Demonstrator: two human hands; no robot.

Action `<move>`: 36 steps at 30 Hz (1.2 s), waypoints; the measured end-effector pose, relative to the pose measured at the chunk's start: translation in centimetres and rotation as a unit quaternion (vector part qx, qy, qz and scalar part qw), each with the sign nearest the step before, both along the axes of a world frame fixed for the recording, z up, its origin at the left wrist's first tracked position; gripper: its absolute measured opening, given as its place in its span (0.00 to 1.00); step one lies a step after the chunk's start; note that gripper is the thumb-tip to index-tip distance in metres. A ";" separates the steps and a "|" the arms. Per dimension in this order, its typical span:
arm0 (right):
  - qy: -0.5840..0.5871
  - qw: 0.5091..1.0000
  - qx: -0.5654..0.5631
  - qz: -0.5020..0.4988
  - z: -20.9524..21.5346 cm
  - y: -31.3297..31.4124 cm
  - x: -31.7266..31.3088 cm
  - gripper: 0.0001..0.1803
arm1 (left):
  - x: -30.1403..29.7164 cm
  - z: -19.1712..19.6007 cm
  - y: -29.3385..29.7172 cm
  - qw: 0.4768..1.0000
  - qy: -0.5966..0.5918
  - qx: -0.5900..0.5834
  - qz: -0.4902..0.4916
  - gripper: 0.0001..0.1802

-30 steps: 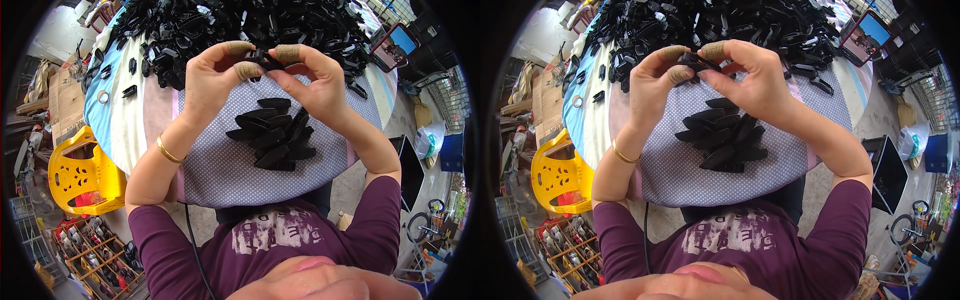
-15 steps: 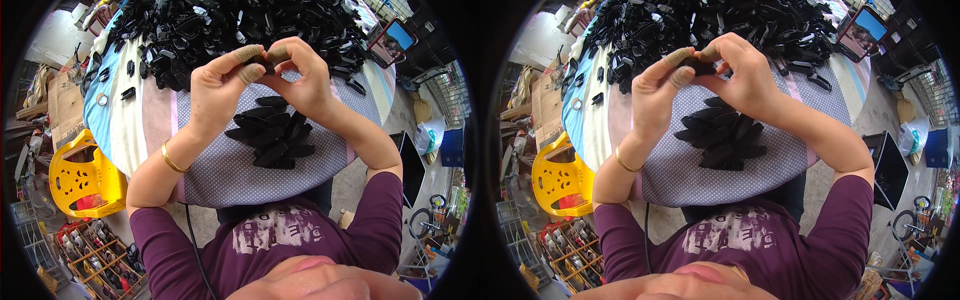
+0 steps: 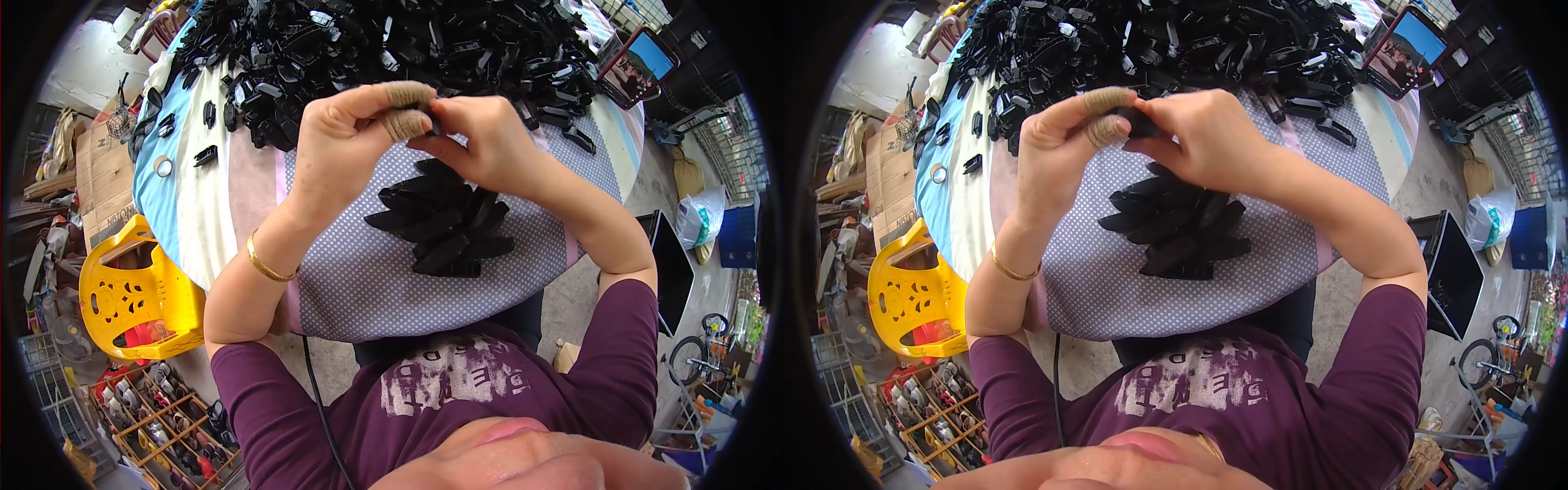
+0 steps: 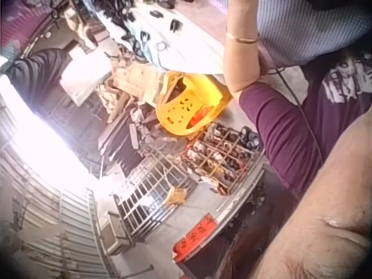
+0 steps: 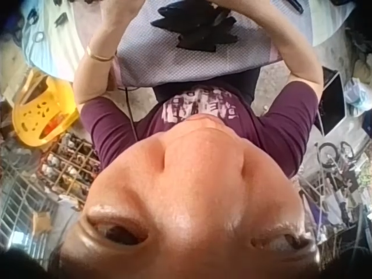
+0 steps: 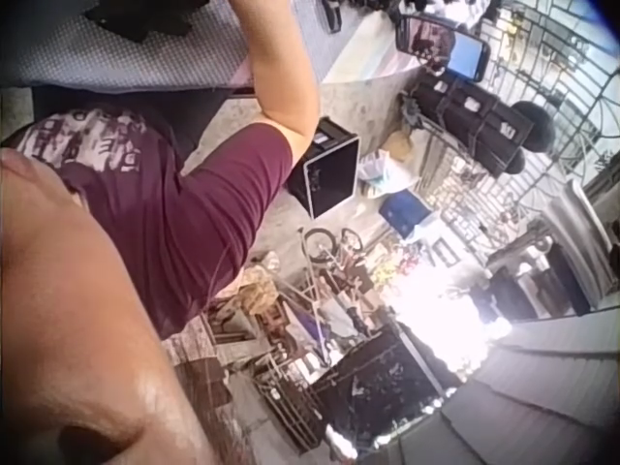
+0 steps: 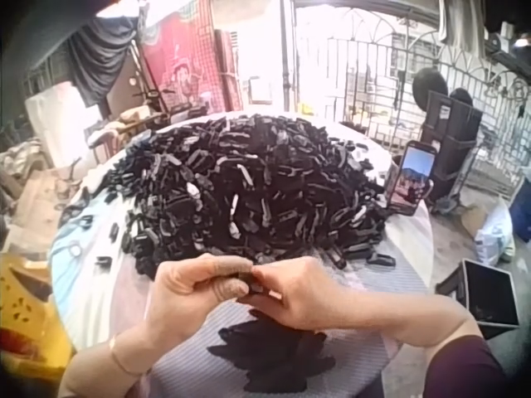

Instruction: Assembling small black plastic components by hand.

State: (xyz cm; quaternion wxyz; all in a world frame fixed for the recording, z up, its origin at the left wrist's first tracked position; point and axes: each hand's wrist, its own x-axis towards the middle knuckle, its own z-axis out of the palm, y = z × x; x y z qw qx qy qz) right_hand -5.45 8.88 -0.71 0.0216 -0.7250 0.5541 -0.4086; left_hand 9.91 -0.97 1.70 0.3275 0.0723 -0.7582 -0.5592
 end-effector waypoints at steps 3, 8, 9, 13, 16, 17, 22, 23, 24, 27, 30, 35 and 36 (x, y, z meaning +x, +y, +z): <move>0.044 0.998 0.044 -0.013 0.3 -0.7 -1.2 0.17 | -0.3 0.0 -0.2 0.998 -0.028 0.033 0.041 0.18; 0.189 0.968 0.082 -0.141 -0.9 -0.9 -2.6 0.22 | 0.6 0.3 -0.3 0.934 -0.301 -0.190 -0.027 0.16; 0.193 0.971 0.061 -0.127 -1.3 -1.0 -2.4 0.18 | 0.4 0.3 -0.1 0.933 -0.318 -0.159 -0.056 0.15; 0.192 0.968 0.084 -0.140 -1.2 -1.0 -2.0 0.13 | -0.5 -1.1 -1.9 0.952 -0.209 -0.221 0.030 0.13; 0.180 0.968 0.058 -0.166 -1.4 -1.0 -1.9 0.15 | -1.5 -2.6 -3.4 0.897 -0.152 -0.381 0.163 0.12; 0.181 0.968 0.058 -0.165 -1.4 -1.0 -1.9 0.15 | -1.5 -3.0 -3.3 0.897 -0.152 -0.381 0.164 0.12; 0.152 0.971 0.087 -0.161 -0.4 -0.3 -2.1 0.13 | -1.6 -3.8 -2.7 0.844 -0.197 -0.472 0.162 0.16; 0.151 0.975 0.066 -0.148 -0.3 -0.2 -2.5 0.13 | -1.4 -3.8 -2.4 0.839 -0.182 -0.488 0.156 0.19; 0.188 0.969 0.034 -0.159 0.0 -0.1 -3.0 0.14 | -1.1 -3.7 -2.1 0.839 -0.182 -0.488 0.156 0.19; 0.257 0.940 0.076 -0.212 1.0 1.1 -3.7 0.15 | -0.1 -3.2 -1.8 0.885 -0.166 -0.402 0.165 0.22; 0.278 0.928 0.144 -0.203 -0.2 1.6 -4.4 0.16 | 0.3 -2.0 -1.5 0.855 -0.174 -0.457 0.170 0.22; 0.258 0.940 0.145 -0.168 0.0 1.1 -3.8 0.11 | 1.6 -1.9 -2.0 0.843 -0.323 -0.411 0.132 0.16; 0.236 0.952 0.095 -0.169 -0.1 1.0 -3.8 0.11 | 1.5 -2.0 -2.1 0.842 -0.323 -0.411 0.133 0.16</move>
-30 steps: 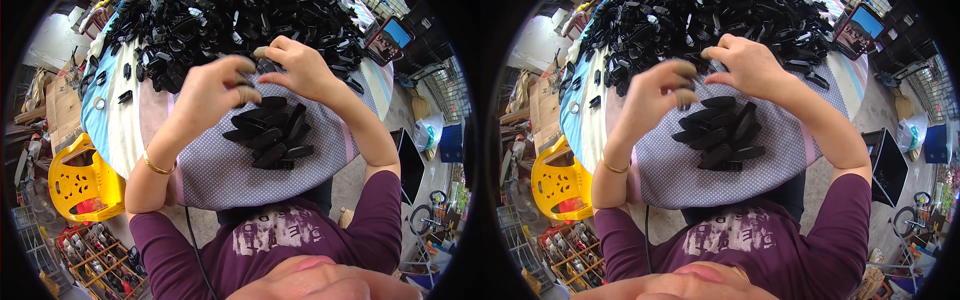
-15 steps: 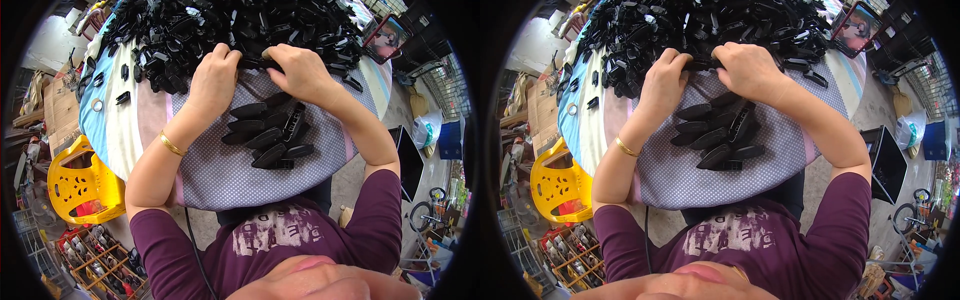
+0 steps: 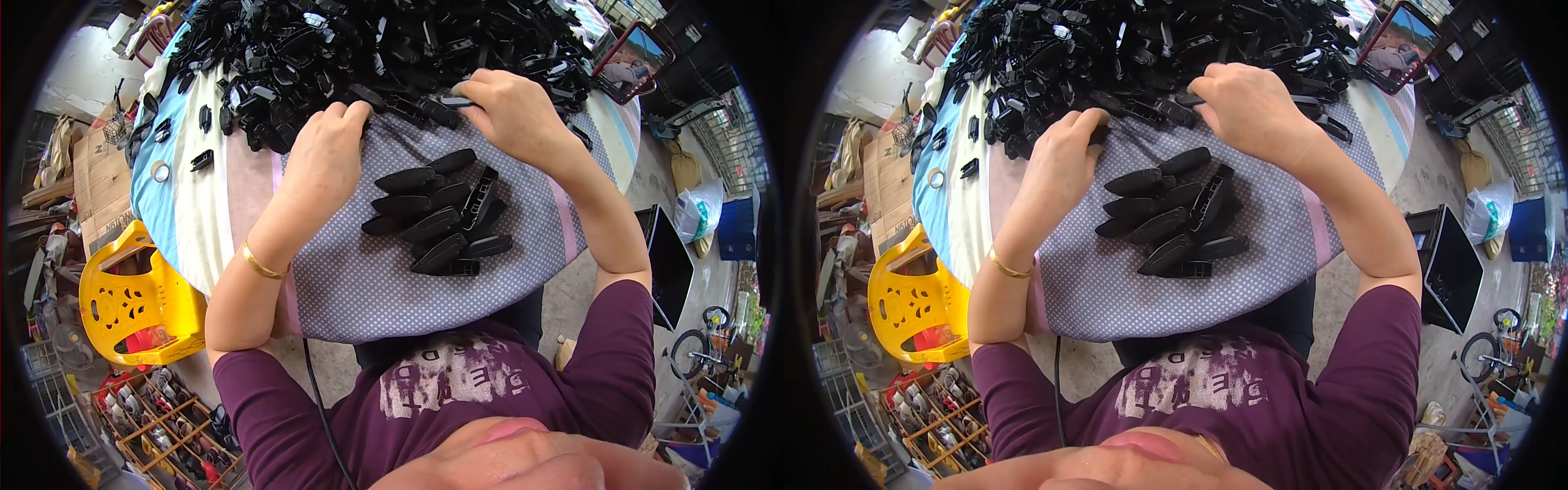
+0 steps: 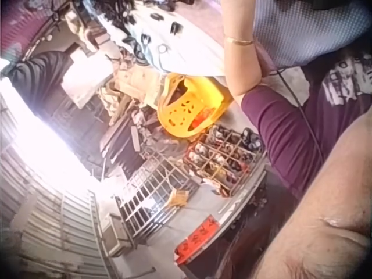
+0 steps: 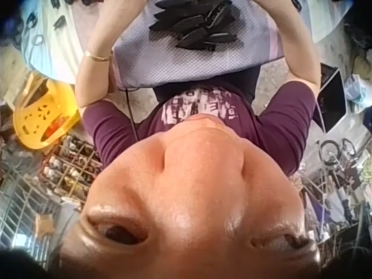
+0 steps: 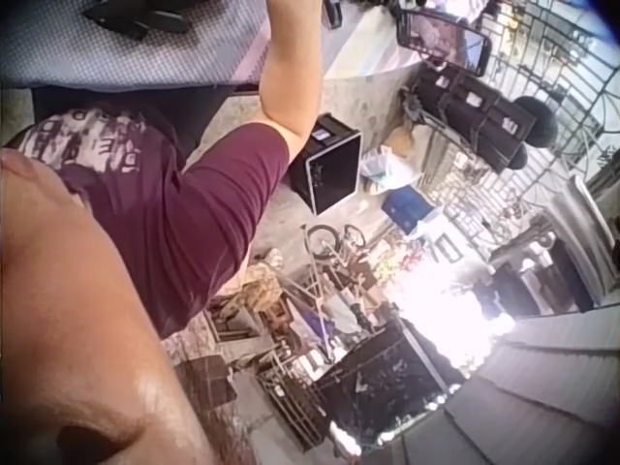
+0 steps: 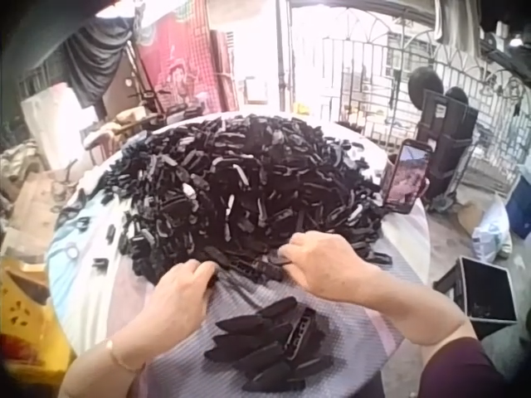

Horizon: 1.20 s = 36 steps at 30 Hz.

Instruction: Assembling small black plastic components by hand.

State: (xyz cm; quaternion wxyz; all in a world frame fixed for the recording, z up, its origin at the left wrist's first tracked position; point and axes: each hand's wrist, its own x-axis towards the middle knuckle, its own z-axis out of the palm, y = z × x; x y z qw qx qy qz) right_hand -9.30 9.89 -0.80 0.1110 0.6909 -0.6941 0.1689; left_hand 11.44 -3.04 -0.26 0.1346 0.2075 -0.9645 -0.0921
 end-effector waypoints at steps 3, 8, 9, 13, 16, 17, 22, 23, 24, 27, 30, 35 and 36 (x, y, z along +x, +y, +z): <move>-0.035 0.995 -0.093 0.018 0.2 -0.2 0.0 0.13 | -0.7 0.1 0.2 0.997 0.074 0.020 -0.028 0.15; -0.158 0.969 -0.174 0.073 0.2 -1.1 3.2 0.19 | -1.7 -0.4 0.9 0.944 0.224 0.238 -0.046 0.16; -0.215 0.963 -0.143 0.076 0.4 -1.2 3.9 0.20 | -1.8 -0.7 1.1 0.918 0.219 0.329 -0.023 0.18; -0.352 0.905 -0.198 0.132 -0.5 -2.2 4.2 0.16 | -2.0 -0.6 0.9 0.783 0.270 0.560 -0.034 0.22; -0.340 0.908 -0.196 0.146 -0.5 -2.0 3.3 0.11 | -1.6 -0.5 0.8 0.635 0.309 0.703 -0.087 0.23; -0.352 0.903 -0.199 0.147 -0.2 -2.0 3.3 0.06 | -1.6 -0.6 0.9 0.609 0.316 0.721 -0.099 0.21; -0.346 0.902 -0.202 0.159 0.0 -2.0 3.7 0.07 | -1.6 -0.8 0.6 0.679 0.308 0.662 -0.075 0.18; -0.346 0.901 -0.214 0.151 0.2 -1.9 3.8 0.07 | -1.6 -0.8 0.6 0.716 0.300 0.625 -0.082 0.17; -0.347 0.901 -0.213 0.150 0.2 -1.8 3.9 0.07 | -1.5 -0.8 0.9 0.715 0.299 0.626 -0.081 0.17; -0.298 0.914 -0.222 0.161 0.2 -1.9 3.8 0.08 | -1.7 -0.6 1.5 0.754 0.314 0.575 -0.043 0.17; -0.257 0.928 -0.211 0.168 0.0 -1.9 3.6 0.08 | -1.6 -0.8 1.3 0.732 0.309 0.607 -0.017 0.16; -0.281 0.923 -0.198 0.175 0.4 -1.8 3.6 0.09 | -1.6 -0.9 1.5 0.718 0.349 0.602 -0.038 0.17; -0.281 0.922 -0.198 0.176 0.3 -1.7 3.5 0.09 | -1.6 -0.9 1.6 0.718 0.349 0.601 -0.038 0.17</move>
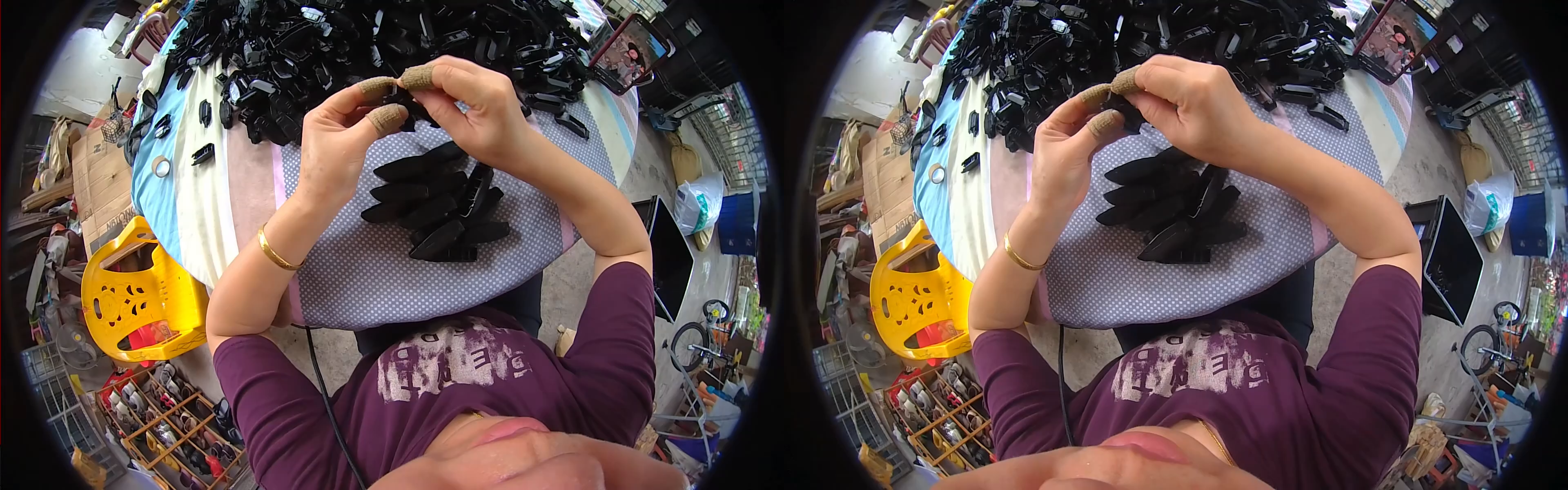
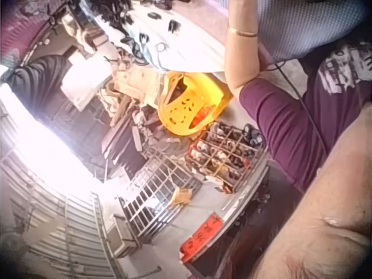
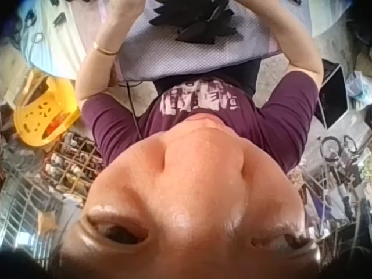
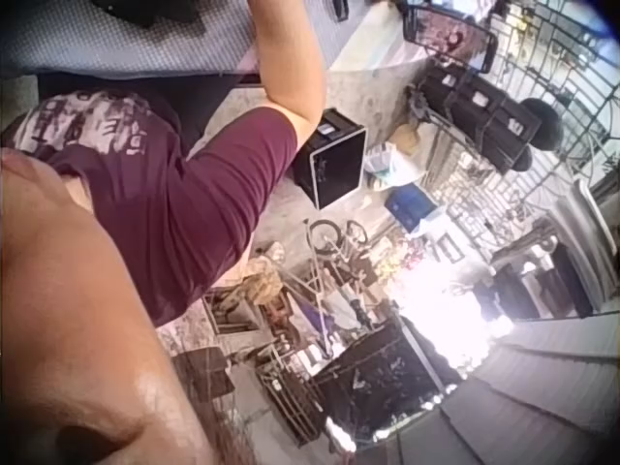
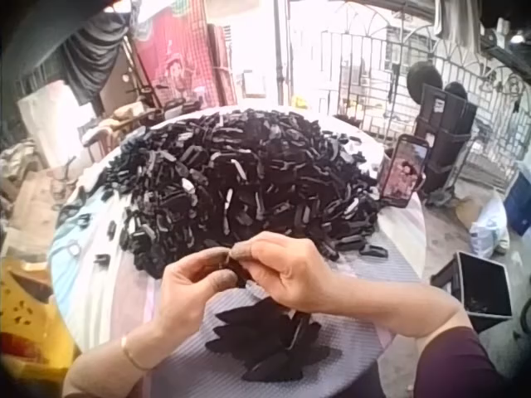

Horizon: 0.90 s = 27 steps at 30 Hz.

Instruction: Assembling small black plastic components by hand.

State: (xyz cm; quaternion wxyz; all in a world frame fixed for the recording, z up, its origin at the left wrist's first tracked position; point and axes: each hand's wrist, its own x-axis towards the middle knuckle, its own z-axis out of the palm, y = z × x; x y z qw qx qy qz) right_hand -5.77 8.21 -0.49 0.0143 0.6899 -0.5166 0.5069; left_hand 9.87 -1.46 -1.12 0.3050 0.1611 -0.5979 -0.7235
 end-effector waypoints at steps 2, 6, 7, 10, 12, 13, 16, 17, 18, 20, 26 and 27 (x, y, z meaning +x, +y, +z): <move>-0.010 1.000 0.004 0.023 -0.1 0.3 0.0 0.13 | 0.0 0.1 0.1 1.000 0.013 0.021 0.006 0.16; -0.025 0.998 0.047 0.027 0.2 0.8 0.3 0.15 | -0.1 0.2 0.2 1.000 0.021 0.001 -0.007 0.16; -0.061 0.996 0.059 0.018 0.2 0.8 0.5 0.16 | -0.1 0.3 0.2 1.000 0.008 0.000 -0.012 0.17; -0.102 0.993 0.057 -0.006 -0.2 0.6 0.2 0.16 | -0.3 0.7 0.3 0.999 -0.016 -0.007 -0.032 0.17; -0.106 0.993 0.044 -0.022 -0.3 0.6 0.0 0.17 | -0.3 0.8 0.2 0.998 -0.026 -0.013 -0.048 0.17; -0.082 0.996 0.032 0.004 0.0 0.6 -0.1 0.17 | -0.2 0.8 0.0 0.998 -0.028 -0.001 -0.063 0.16; 0.001 0.999 0.006 0.048 -0.3 0.6 0.1 0.17 | -0.1 0.4 -0.5 0.996 -0.012 0.041 -0.082 0.14; -0.008 0.999 0.014 0.042 -0.2 0.5 0.3 0.17 | -0.1 0.1 -0.7 0.994 0.007 0.072 -0.087 0.13; -0.017 0.999 0.021 0.036 -0.2 0.5 0.4 0.18 | 0.0 -0.1 -0.9 0.994 0.007 0.072 -0.087 0.13; -0.061 0.997 0.042 0.028 -0.4 0.4 0.3 0.18 | 0.0 -0.4 -1.2 0.981 0.002 0.161 -0.110 0.11; -0.241 0.967 0.072 0.033 -0.9 0.3 -0.2 0.18 | -0.2 0.3 -1.4 0.980 -0.029 0.174 -0.087 0.11; -0.181 0.982 0.058 0.021 -0.6 0.4 -0.4 0.18 | -0.1 0.1 -1.5 0.980 -0.029 0.175 -0.086 0.11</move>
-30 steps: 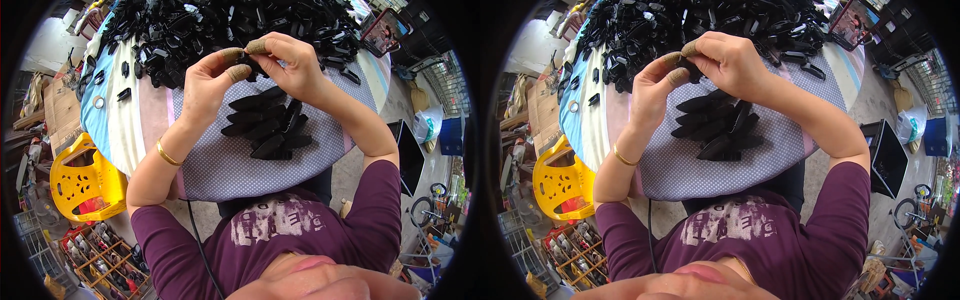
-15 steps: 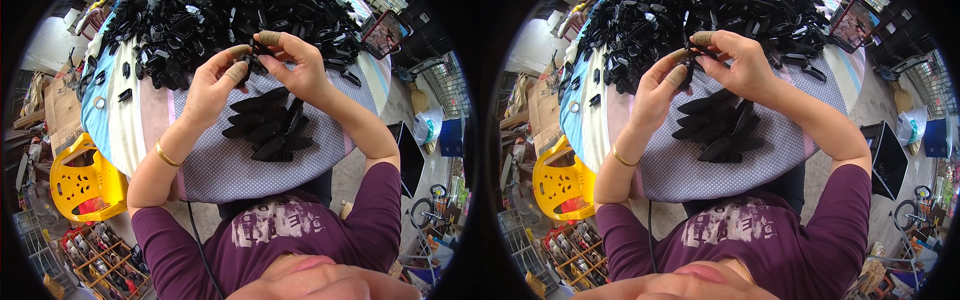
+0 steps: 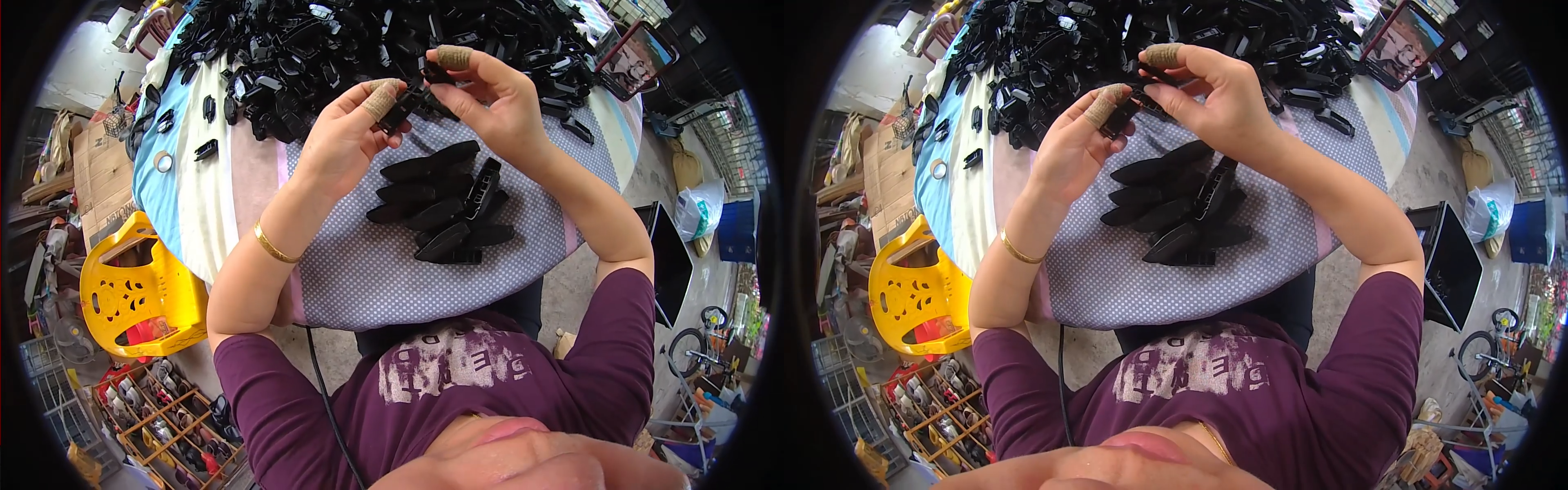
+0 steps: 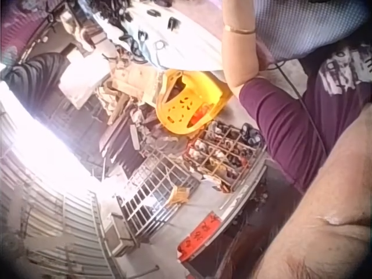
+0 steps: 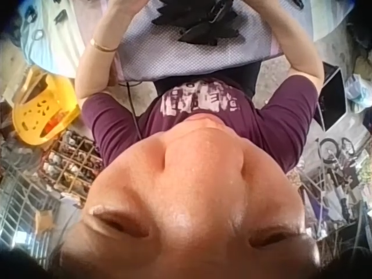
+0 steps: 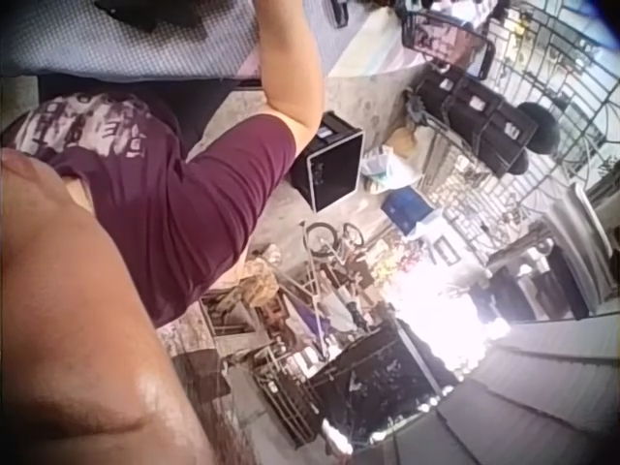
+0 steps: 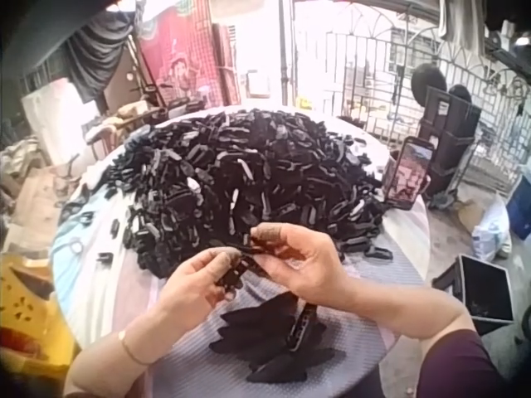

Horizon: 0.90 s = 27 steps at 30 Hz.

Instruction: Assembling small black plastic components by hand.

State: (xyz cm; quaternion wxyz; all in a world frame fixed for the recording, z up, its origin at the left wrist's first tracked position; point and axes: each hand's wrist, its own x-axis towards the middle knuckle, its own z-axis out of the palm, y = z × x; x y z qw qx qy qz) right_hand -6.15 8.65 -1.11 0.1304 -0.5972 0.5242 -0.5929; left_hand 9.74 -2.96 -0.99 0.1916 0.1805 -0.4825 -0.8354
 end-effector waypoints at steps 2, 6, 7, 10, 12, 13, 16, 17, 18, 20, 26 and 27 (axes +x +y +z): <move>0.132 0.990 -0.046 0.011 0.4 0.0 -0.2 0.18 | 0.2 -0.4 -0.3 1.000 -0.002 0.020 -0.019 0.13; 0.250 0.965 -0.083 0.019 -0.1 -0.2 0.3 0.18 | 0.5 -0.1 -0.4 0.999 -0.020 0.042 -0.026 0.14; 0.224 0.973 -0.060 0.015 0.1 -0.1 0.3 0.18 | 0.4 0.3 -0.2 0.998 0.005 0.059 -0.021 0.13; 0.153 0.988 -0.010 0.002 0.0 0.1 0.3 0.18 | 0.2 0.3 0.5 0.998 0.054 0.012 -0.007 0.13; 0.118 0.993 0.006 -0.008 -0.1 0.2 0.1 0.18 | 0.1 0.4 1.1 0.995 0.089 -0.049 0.020 0.15; 0.117 0.993 0.006 -0.007 -0.1 0.2 0.3 0.18 | 0.1 0.3 1.0 0.995 0.089 -0.049 0.020 0.15; 0.083 0.996 -0.017 -0.006 0.0 0.3 0.9 0.18 | 0.3 0.3 0.8 0.985 0.053 -0.164 0.030 0.15; 0.094 0.995 -0.019 -0.007 0.0 0.3 0.9 0.18 | 0.3 0.3 0.9 0.972 0.031 -0.229 0.047 0.16; 0.105 0.994 -0.021 -0.007 0.0 0.3 0.9 0.18 | 0.3 0.4 0.9 0.954 0.010 -0.293 0.065 0.16; 0.116 0.993 -0.015 -0.012 0.1 0.4 0.9 0.18 | 0.4 0.7 1.2 0.945 -0.018 -0.319 0.071 0.18; 0.148 0.988 -0.026 -0.029 0.6 0.6 1.5 0.16 | 0.1 0.9 3.3 0.951 0.025 -0.282 0.120 0.18; 0.136 0.989 -0.040 -0.030 0.7 0.6 1.6 0.16 | 0.1 1.1 3.5 0.949 0.036 -0.287 0.128 0.17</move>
